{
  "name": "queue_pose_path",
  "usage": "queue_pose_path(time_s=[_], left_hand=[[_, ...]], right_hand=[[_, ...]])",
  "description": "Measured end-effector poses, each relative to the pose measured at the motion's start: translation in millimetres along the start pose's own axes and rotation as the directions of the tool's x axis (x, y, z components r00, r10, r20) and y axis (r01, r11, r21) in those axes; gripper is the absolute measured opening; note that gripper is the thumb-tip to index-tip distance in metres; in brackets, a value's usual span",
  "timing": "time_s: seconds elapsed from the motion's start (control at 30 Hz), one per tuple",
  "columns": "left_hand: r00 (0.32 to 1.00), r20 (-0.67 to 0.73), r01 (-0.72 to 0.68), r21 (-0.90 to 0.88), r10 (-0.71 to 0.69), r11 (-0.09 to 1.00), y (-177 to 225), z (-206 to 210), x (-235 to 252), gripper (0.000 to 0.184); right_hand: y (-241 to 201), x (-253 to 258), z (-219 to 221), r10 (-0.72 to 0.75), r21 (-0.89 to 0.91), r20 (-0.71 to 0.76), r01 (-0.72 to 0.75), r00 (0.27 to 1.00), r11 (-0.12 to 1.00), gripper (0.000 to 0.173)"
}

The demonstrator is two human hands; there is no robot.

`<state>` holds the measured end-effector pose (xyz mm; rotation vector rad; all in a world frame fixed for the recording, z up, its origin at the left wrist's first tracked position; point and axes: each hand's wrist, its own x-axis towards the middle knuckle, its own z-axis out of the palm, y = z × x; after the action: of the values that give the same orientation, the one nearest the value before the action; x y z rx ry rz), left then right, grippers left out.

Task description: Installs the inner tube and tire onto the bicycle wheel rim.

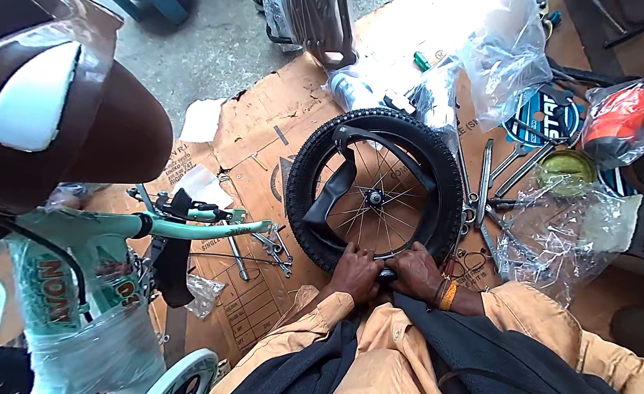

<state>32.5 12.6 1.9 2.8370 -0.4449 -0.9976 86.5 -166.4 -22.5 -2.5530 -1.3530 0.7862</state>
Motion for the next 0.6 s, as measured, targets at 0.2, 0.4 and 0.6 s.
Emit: queue_pose_path(time_s=[0.2, 0.4, 0.6], left_hand=[[0.999, -0.027, -0.018, -0.015, 0.018, 1.0, -6, 5, -2, 0.034], [1.0, -0.018, -0.015, -0.055, 0.014, 0.998, -9, 7, -3, 0.043], [0.998, -0.044, -0.05, -0.028, 0.049, 0.998, -5, 8, -1, 0.033]], right_hand=[[-5, 3, -12, 0.015, -0.034, 0.09, -0.012, 0.996, 0.999, 0.028], [-10, 12, -39, 0.054, -0.051, 0.296, -0.04, 0.954, 0.998, 0.032], [0, 3, -29, -0.068, 0.011, 0.165, 0.068, 0.984, 0.998, 0.016]])
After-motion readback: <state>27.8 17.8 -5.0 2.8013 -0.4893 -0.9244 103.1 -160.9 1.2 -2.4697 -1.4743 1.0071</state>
